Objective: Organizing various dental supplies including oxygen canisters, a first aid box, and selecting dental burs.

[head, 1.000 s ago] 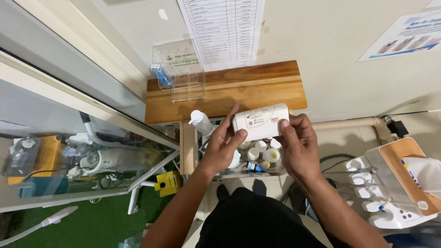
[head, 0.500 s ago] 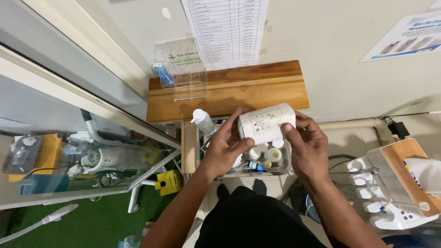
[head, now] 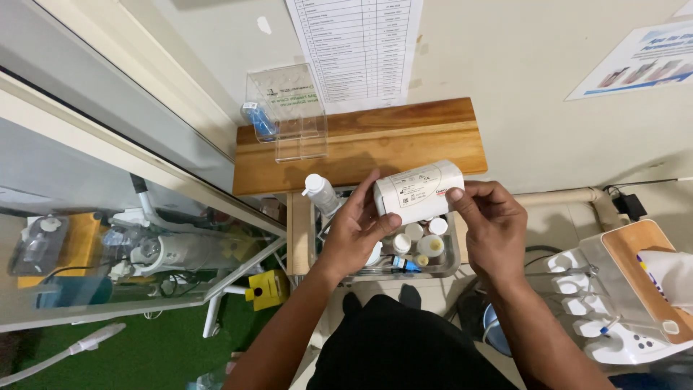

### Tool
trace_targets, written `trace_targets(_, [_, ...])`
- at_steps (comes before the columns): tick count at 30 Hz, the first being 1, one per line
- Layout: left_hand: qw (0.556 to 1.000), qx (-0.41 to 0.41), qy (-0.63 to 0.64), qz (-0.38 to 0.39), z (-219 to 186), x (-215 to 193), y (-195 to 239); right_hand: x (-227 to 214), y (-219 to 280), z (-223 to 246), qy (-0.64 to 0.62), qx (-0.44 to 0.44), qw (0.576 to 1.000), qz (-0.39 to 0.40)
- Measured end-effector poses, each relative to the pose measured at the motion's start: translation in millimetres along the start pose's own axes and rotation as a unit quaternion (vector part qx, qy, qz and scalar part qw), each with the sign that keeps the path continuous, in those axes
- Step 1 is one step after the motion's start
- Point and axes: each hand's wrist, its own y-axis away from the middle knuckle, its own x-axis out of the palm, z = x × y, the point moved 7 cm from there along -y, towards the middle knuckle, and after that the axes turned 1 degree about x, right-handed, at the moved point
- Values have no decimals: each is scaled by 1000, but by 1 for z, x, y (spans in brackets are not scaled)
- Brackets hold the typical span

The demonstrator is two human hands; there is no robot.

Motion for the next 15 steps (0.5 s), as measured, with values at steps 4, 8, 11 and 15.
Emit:
trace_targets(4, [1000,-19,-2,-2,4,-3,-2,-1,-2,1,22,-19,1000,1])
trace_targets(8, [997,-63,-2,-34,7,-11,-2,-3,-3,4,59,-43,997,2])
trace_targets(11, [996,-68,30,-41,12,-17,-2,-7,-9,0,56,-48,997,20])
trace_targets(15, [997,-56,43,-42,2,-17,-1,-4,-11,4,77,-29,996,17])
